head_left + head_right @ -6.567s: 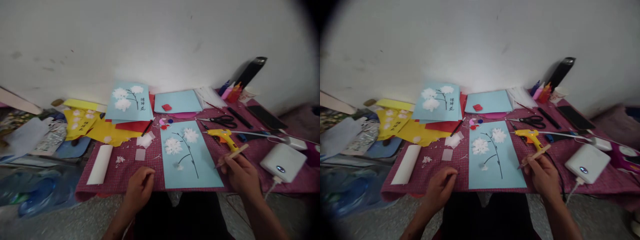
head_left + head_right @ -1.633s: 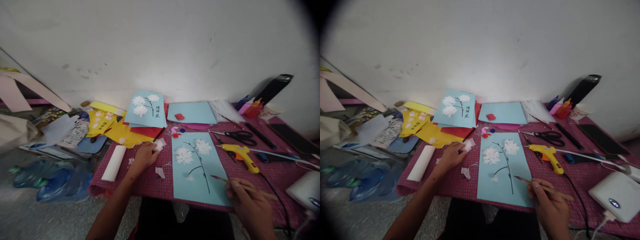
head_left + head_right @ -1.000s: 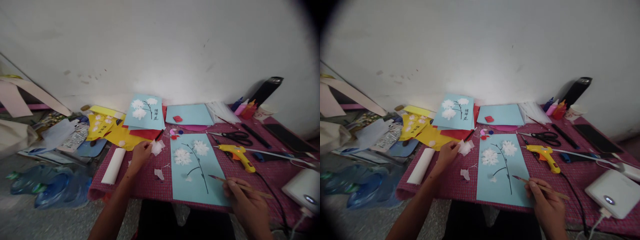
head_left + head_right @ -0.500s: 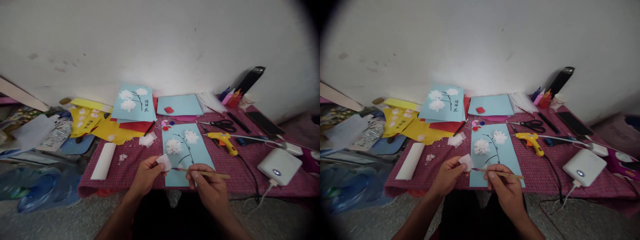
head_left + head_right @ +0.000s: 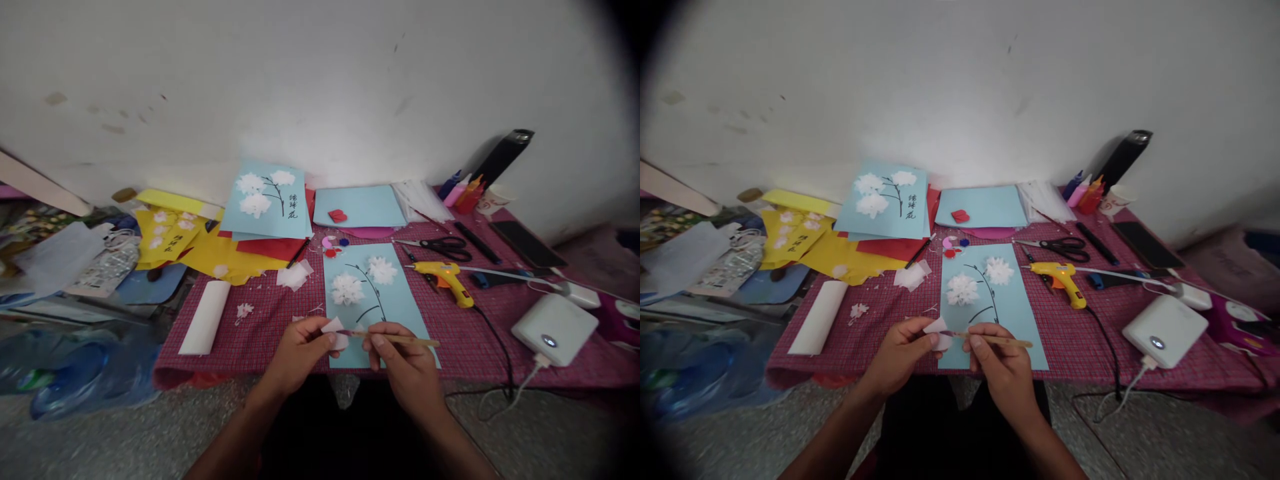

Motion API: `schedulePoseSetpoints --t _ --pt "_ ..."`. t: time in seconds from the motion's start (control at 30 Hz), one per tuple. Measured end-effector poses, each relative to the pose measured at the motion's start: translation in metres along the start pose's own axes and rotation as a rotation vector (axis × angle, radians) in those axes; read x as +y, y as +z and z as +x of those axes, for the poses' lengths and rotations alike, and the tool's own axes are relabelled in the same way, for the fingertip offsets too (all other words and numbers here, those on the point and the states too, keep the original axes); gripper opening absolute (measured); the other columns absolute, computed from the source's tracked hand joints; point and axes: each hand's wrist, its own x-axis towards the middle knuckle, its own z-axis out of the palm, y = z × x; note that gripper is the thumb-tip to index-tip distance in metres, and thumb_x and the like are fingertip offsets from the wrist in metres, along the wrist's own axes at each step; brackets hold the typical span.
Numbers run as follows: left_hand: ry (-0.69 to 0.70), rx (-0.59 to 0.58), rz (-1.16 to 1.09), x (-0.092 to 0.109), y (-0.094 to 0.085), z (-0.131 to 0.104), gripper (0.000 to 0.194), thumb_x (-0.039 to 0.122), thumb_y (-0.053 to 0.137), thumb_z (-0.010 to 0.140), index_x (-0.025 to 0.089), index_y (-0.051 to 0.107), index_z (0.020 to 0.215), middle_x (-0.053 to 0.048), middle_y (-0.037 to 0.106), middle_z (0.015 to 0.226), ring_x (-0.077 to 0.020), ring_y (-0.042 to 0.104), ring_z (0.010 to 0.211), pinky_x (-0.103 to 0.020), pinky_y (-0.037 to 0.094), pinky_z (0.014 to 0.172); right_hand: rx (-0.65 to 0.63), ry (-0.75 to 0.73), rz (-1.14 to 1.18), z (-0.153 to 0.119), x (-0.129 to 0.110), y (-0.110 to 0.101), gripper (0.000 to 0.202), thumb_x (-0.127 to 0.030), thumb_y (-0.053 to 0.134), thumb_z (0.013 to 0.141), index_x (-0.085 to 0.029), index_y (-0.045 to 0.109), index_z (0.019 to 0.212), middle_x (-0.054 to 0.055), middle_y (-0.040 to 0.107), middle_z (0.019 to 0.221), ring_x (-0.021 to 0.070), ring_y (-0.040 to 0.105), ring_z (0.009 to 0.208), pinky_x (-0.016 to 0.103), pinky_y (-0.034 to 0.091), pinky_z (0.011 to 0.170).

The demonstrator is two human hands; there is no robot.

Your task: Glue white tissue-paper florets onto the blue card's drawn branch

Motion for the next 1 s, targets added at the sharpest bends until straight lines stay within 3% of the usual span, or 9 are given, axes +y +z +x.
schedulePoseSetpoints --t 0.17,0.4,0.63,1.0 --pt "-0.042 -0.042 -0.077 0.000 -0.001 -0.002 0.026 0.020 0.068 0.079 0.018 0.081 0.102 -0.004 0.077 0.088 -0.0161 0.068 0.077 -0.029 0.056 0.076 0.018 0.033 0.069 0.000 0.005 -0.003 0.016 -0.033 0.074 0.091 -0.020 0.073 0.099 0.002 0.072 0.080 0.0110 0.060 0.057 0.024 0.048 0.054" --pt "-0.159 -0.065 -0.191 -0.002 0.004 -0.008 0.032 0.031 0.086 0.075 0.015 0.078 0.101 -0.005 0.077 0.084 -0.0129 0.068 0.071 -0.023 0.054 0.067 0.037 0.149 0.231 -0.003 0.006 -0.004 0.019 -0.036 0.078 0.087 -0.020 0.073 0.096 0.000 0.071 0.072 0.0083 0.057 0.051 0.021 0.043 0.050" --pt "-0.056 -0.081 -0.345 -0.017 0.012 -0.011 0.034 0.028 0.089 0.074 0.016 0.077 0.103 -0.003 0.075 0.080 -0.0108 0.066 0.066 -0.022 0.052 0.063 0.033 0.147 0.222 -0.009 0.010 -0.001 0.020 -0.036 0.078 0.087 -0.020 0.072 0.095 0.001 0.071 0.072 0.0089 0.055 0.050 0.022 0.041 0.050" --pt "-0.030 -0.105 -0.242 -0.026 0.012 -0.014 0.028 0.025 0.081 0.085 0.018 0.076 0.111 -0.006 0.078 0.092 -0.0144 0.070 0.079 -0.025 0.054 0.070 -0.026 0.126 0.081 -0.019 0.018 -0.004 0.018 -0.037 0.074 0.091 -0.020 0.072 0.099 0.001 0.071 0.075 0.0114 0.059 0.056 0.026 0.045 0.055"
